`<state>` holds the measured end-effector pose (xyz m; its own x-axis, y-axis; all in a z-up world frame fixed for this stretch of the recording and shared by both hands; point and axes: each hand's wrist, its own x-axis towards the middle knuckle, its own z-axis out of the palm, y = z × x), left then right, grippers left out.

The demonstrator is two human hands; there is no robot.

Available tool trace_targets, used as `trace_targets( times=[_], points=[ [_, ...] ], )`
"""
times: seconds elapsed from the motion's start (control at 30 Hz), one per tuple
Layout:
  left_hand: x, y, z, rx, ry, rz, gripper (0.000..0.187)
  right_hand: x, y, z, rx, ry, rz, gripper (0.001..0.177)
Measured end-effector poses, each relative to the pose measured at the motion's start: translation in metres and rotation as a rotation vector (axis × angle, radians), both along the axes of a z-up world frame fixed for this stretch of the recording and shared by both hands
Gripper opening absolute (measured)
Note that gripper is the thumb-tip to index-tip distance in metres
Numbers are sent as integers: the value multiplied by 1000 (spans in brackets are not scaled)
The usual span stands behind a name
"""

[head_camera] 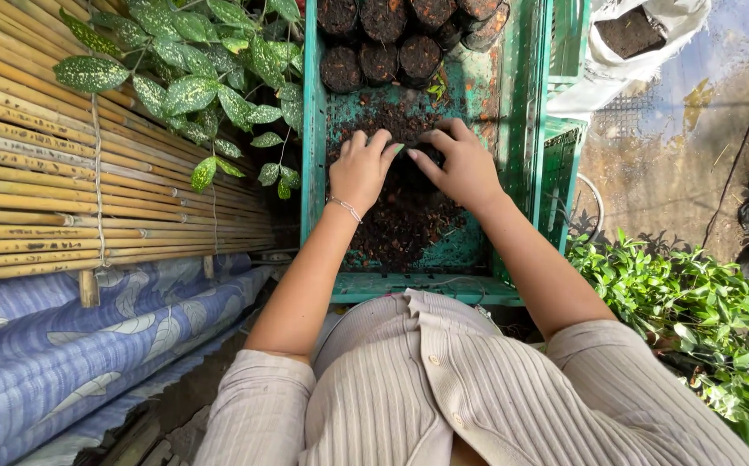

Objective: Mixing soil with bare hands in a green crate and filling small black plastic nursery bags.

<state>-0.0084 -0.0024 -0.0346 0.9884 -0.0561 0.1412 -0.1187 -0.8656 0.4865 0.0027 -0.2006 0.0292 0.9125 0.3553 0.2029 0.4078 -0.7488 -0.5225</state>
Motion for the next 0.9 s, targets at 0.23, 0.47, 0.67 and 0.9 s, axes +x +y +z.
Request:
trace_targets(
  times=[0.23, 0.47, 0.67, 0.9],
  points=[
    [3, 1, 14, 1, -60, 37, 37, 6, 8, -3, -127, -159, 54, 34],
    [4, 3, 17, 2, -41, 100, 36, 6, -2, 1, -124, -94, 49, 35],
    [7, -1, 18, 82, 73, 149, 45, 6, -14, 28, -121, -62, 40, 69],
    [3, -56, 5, -563, 95, -215, 78, -9, -20, 40, 136, -2, 222, 92]
  ],
)
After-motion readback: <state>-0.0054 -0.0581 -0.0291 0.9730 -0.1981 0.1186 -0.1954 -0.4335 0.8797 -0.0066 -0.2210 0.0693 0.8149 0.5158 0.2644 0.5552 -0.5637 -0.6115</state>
